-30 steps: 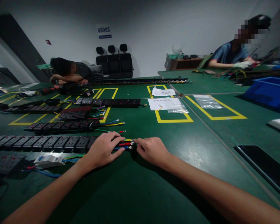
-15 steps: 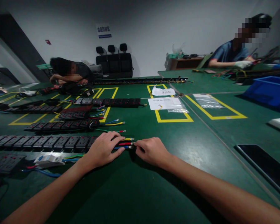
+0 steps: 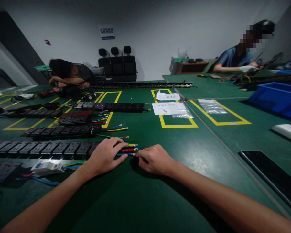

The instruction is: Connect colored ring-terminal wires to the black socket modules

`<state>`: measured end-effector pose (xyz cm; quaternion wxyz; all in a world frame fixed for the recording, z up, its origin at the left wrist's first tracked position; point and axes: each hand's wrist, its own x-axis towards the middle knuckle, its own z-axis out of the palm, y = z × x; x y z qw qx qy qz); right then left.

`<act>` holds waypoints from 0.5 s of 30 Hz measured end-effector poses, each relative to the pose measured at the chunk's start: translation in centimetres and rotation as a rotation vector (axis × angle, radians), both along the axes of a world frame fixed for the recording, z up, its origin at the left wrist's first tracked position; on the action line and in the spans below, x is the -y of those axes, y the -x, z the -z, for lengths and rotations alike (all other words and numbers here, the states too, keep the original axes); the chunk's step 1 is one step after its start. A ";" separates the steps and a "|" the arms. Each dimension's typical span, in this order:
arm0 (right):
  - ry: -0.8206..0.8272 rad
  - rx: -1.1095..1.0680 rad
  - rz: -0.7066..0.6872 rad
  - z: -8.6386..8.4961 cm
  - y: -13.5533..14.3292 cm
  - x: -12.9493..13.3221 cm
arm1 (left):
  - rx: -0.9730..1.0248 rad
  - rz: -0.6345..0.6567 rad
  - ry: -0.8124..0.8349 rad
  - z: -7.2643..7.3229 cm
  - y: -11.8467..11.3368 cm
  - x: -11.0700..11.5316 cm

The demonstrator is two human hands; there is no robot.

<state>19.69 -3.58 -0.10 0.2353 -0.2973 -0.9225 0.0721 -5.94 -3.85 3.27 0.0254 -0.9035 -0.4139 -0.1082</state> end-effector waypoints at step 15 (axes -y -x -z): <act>-0.010 -0.004 0.193 0.6 0.1 -0.3 | 0.003 -0.004 0.008 0.0 0.0 0.0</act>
